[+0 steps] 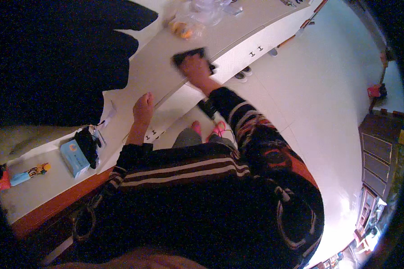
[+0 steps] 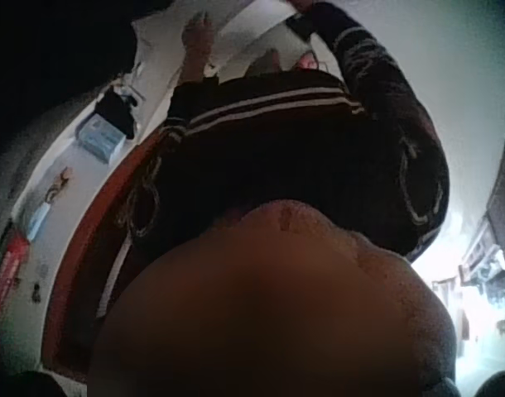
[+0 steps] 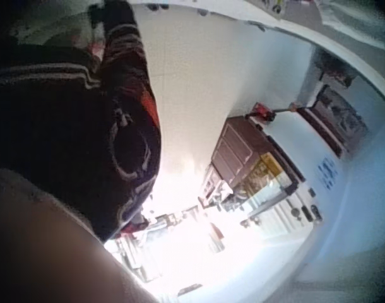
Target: The person assembles a baby walker by attaching the seat cushion to the frame and then moves the walker to a balcony area. They then wipe surfaces in the living room with a cloth.
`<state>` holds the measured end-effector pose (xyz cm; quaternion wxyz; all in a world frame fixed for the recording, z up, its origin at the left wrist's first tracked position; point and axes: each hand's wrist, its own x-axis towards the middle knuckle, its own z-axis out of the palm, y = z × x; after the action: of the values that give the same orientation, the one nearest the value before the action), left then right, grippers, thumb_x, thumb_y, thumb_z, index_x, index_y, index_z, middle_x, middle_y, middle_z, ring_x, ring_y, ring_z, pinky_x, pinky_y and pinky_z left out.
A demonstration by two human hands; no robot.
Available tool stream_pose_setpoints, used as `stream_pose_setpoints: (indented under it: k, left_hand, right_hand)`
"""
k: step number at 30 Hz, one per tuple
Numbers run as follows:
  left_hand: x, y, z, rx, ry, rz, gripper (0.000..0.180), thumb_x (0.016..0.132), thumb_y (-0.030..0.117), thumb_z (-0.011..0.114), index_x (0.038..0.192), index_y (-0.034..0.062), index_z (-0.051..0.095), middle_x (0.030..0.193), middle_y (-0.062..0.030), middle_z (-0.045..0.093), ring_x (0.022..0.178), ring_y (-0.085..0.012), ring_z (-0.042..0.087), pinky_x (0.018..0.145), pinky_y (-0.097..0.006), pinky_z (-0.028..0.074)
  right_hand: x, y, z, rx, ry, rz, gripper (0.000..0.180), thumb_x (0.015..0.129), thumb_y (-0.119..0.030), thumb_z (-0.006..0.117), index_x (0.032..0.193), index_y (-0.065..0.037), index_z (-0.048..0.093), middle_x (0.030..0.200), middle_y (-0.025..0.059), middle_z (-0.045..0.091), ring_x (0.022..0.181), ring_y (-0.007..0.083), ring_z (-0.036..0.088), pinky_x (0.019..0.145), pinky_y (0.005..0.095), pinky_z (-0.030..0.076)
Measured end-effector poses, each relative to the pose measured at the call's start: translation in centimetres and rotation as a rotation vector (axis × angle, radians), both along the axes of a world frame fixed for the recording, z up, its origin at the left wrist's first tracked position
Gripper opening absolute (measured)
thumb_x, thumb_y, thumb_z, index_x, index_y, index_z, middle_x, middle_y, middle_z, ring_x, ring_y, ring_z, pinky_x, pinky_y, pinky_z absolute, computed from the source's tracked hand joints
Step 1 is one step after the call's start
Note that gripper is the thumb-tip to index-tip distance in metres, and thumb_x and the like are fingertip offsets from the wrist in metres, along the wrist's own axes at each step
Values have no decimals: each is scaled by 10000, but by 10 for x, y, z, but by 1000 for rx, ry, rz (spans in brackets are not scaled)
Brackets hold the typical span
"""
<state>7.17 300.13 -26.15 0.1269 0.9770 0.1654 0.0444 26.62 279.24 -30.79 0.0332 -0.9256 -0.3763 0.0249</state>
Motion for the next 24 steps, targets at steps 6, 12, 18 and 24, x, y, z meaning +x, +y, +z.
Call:
stream_pose_setpoints:
  k: [6,12,18,24]
  left_hand:
    - [7,9,-12,137,114,-52,304,996,316,512,1155,108,667,1085,-177,710,1002,-378,675,869,-486,537]
    - [7,11,-60,137,261,141,445,986,298,513,1396,124,523,1136,-192,703,1069,-355,677,909,-474,542]
    - [26,-42,-97,118,202,270,477,997,256,480,1462,151,457,1193,-176,695,1038,-348,695,850,-479,577]
    - [44,-106,-57,6,154,297,412,1013,236,490,1422,202,525,1238,-141,687,1020,-351,697,890,-479,563]
  right_hand:
    - [-43,15,-6,99,-72,377,479,815,-234,670,1291,-278,644,1406,57,533,1304,346,464,969,517,443]
    - [113,-108,1,-102,-146,58,452,815,-117,645,1254,-225,630,1226,113,572,1127,326,566,830,458,551]
    - [204,-248,30,-319,-166,-43,219,946,-205,552,1044,-139,737,1179,124,646,1110,307,633,827,436,587]
    - [218,-316,58,-403,-116,13,304,899,-150,589,1193,-172,664,1189,144,625,1087,365,618,815,461,587]
